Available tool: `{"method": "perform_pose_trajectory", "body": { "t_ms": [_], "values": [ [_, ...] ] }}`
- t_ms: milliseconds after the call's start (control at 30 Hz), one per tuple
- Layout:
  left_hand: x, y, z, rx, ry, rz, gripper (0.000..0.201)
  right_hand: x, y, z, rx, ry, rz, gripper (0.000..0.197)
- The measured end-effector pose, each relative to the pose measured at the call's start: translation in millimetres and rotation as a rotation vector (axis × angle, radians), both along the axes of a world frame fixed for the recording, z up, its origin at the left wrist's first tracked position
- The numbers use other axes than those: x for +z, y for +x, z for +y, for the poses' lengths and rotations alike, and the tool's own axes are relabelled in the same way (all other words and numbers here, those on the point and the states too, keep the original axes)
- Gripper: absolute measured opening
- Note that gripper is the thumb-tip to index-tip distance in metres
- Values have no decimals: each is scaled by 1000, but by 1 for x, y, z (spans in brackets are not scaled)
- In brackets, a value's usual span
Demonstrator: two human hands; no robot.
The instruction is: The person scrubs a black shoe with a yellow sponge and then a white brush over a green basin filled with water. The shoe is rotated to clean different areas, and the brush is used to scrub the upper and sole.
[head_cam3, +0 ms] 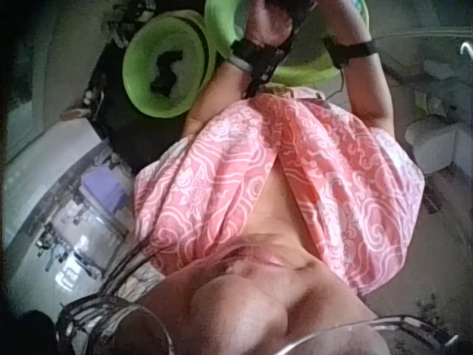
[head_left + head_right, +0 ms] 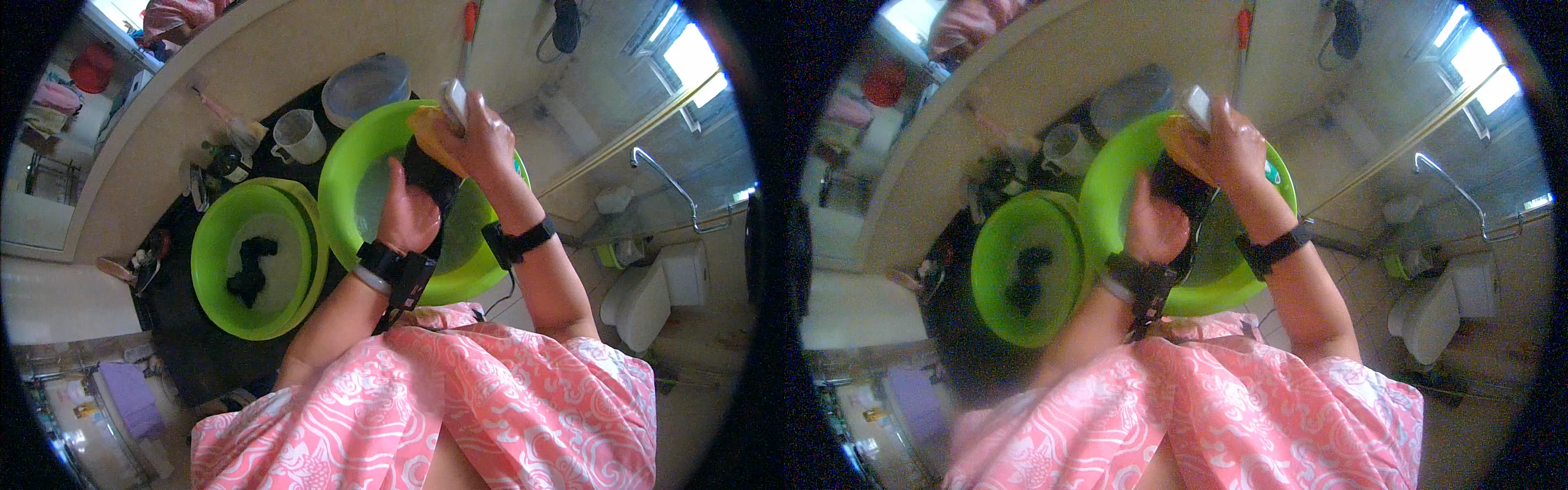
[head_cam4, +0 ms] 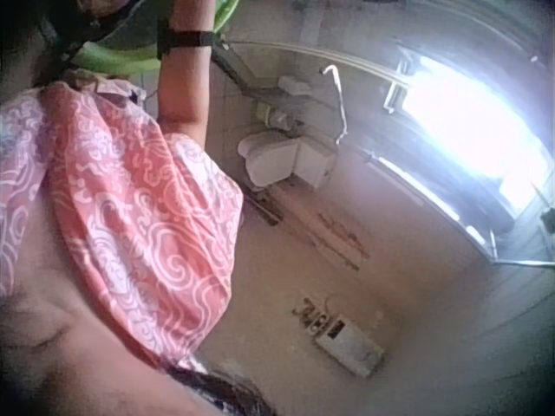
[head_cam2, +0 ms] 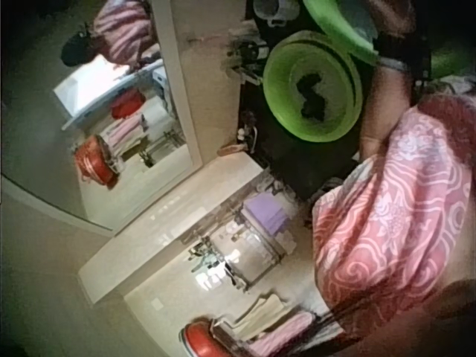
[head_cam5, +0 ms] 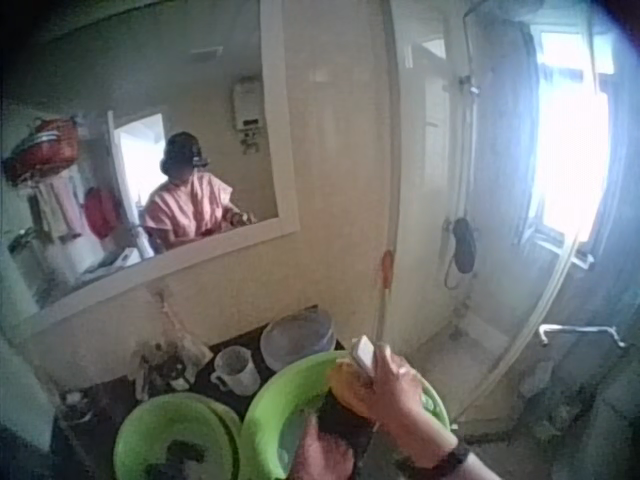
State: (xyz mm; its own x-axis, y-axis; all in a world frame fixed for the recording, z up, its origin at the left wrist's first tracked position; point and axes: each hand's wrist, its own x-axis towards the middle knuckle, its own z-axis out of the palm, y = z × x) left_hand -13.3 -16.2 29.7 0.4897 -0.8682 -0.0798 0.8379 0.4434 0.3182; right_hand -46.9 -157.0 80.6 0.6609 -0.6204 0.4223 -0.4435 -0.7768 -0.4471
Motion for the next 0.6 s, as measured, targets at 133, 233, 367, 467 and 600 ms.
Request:
{"method": "perform_pose_trajectory", "body": {
  "t_ms": [133,233,367,467,600],
  "values": [
    [0,10,6,49,-49,-91,63,2,-25,25,176,136,114,68],
    [-2,10,5,101,14,-139,63,-2,-33,46,153,84,29,77],
    [-3,3,2,61,47,-86,63,-10,-15,37,68,50,-125,79],
    [-3,-2,3,5,114,-53,63,-12,2,10,-12,108,-140,73],
    [-4,0,1,-9,78,-58,65,-10,-2,-6,52,282,-118,64]
  ]
}}
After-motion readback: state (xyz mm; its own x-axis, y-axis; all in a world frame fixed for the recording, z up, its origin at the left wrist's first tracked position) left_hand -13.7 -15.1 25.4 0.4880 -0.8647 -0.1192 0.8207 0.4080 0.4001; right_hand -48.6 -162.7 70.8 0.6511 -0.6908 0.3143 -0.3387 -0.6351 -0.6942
